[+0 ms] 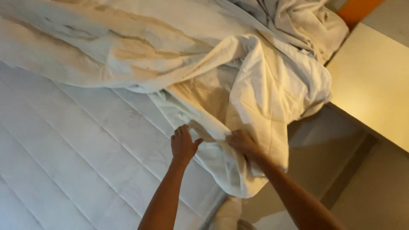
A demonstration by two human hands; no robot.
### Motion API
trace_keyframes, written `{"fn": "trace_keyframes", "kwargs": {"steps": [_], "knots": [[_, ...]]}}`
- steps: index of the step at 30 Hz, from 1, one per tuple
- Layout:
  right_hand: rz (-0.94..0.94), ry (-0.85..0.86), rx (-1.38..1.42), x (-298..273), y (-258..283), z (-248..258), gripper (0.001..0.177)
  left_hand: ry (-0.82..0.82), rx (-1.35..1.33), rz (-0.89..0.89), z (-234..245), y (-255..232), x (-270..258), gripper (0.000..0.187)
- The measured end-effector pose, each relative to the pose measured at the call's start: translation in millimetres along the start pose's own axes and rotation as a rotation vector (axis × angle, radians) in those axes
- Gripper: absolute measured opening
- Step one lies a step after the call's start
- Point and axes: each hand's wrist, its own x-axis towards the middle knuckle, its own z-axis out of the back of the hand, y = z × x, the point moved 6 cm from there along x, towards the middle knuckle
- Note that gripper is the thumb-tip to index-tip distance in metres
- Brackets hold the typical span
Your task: The person spreads a large white duvet over the mattress of a hotel bed, pulling and unfolding it from one side to the other. They repeatedly grasp the fabric edges, drag the duvet across the bed, and smooth it over the mattress surface by hand.
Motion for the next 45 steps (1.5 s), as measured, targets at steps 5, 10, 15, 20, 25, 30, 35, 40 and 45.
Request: {"fn": "trace_keyframes", "kwargs": {"steps": [5, 10, 15, 20, 25, 30, 35, 40, 45], "knots": [[0.466, -0.337, -0.469, 48, -59, -8, 0.02, 0.253, 0.139, 0.083, -35, 0, -19, 0.095], [0.362, -0.778, -0.57, -77, 45, 19, 0.046, 0.144, 0.35, -0.111, -121, 36, -12, 0.062], [0.526, -0.44, -0.693, -72, 73, -60, 0.081, 0.011, 0.464, -0.495, -142, 55, -11, 0.018], [0.474, -0.607, -0.726, -57, 78, -105, 0.085, 0.205, 0.452, -0.493, -85, 75, -47, 0.025], [0.539, -0.353, -0.611, -41, 106, -166, 0.038, 0.064, 0.378, -0.577, -56, 134, -75, 0.031], [0.399, -0.092, -0.282, -66, 131, -239, 0.026, 0.281, 0.368, -0.325, -25, 169, -64, 0.019], [0.249, -0.057, -0.232, -68, 133, -228, 0.025, -0.192, 0.288, -0.605, 42, 143, -43, 0.039], [0.021, 0.217, -0.198, -88, 153, -178, 0.053, -0.036, 0.497, -0.781, -3, 151, -39, 0.016], [0.389, -0.75, -0.571, -67, 149, -115, 0.061, 0.277, 0.599, -0.515, -13, 173, -34, 0.015]]}}
